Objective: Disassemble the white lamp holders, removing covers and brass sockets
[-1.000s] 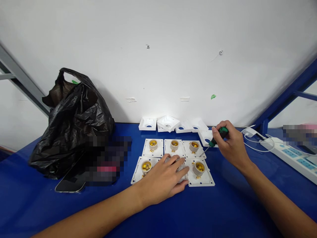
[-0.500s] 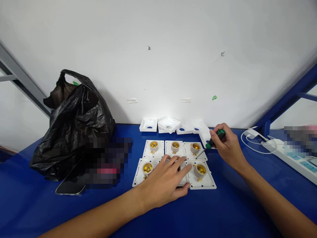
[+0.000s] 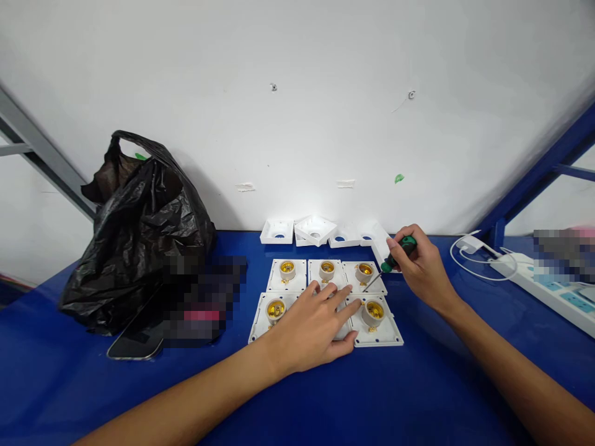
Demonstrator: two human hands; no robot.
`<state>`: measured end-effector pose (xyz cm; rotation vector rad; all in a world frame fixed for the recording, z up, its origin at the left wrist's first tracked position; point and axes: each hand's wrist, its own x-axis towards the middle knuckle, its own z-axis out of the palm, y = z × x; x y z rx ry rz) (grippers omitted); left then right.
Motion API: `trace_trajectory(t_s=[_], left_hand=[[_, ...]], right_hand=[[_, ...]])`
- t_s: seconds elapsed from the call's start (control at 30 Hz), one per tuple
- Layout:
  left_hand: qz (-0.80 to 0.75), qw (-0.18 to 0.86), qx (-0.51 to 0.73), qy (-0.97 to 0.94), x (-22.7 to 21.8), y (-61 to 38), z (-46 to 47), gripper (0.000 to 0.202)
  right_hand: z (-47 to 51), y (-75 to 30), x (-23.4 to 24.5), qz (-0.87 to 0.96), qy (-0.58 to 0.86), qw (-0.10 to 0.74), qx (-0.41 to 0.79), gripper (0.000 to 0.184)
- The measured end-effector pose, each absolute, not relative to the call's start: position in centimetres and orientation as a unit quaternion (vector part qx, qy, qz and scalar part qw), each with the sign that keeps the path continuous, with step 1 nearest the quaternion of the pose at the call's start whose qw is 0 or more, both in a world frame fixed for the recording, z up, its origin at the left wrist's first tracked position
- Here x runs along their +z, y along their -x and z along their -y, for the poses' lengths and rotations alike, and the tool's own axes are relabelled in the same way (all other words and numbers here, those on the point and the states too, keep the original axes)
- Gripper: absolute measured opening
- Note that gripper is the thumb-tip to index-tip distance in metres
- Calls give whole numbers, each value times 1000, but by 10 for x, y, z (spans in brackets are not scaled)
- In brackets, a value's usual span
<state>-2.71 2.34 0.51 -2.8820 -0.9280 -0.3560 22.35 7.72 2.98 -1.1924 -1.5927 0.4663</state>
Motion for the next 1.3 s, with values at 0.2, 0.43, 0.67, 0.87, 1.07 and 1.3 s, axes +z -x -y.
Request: trace_trajectory(t_s=[0.2,0.43,0.67,0.87,1.07,1.3], left_hand=[[305,53,-105,945,7,27,-22,45],[298,70,-105,946,8,32,-21,44],[280,82,-113,950,3,37,-23,66],[286,80,-115,948,1,38,-23,73],[292,68,-104,948,3,40,-23,66],[289,79,-105,948,4,42,-23,64]], right_hand=[[-74,-220,28,678,482,521,192,25],[-73,-217,25,676,481,520,203,24],[-71,-218,28,670,487,534,172,28],[-70,-220,33,674,496,537,103,26],[-67,-230,48,698,502,510,17,30],[-69,-252,62,765,530,355,91,30]])
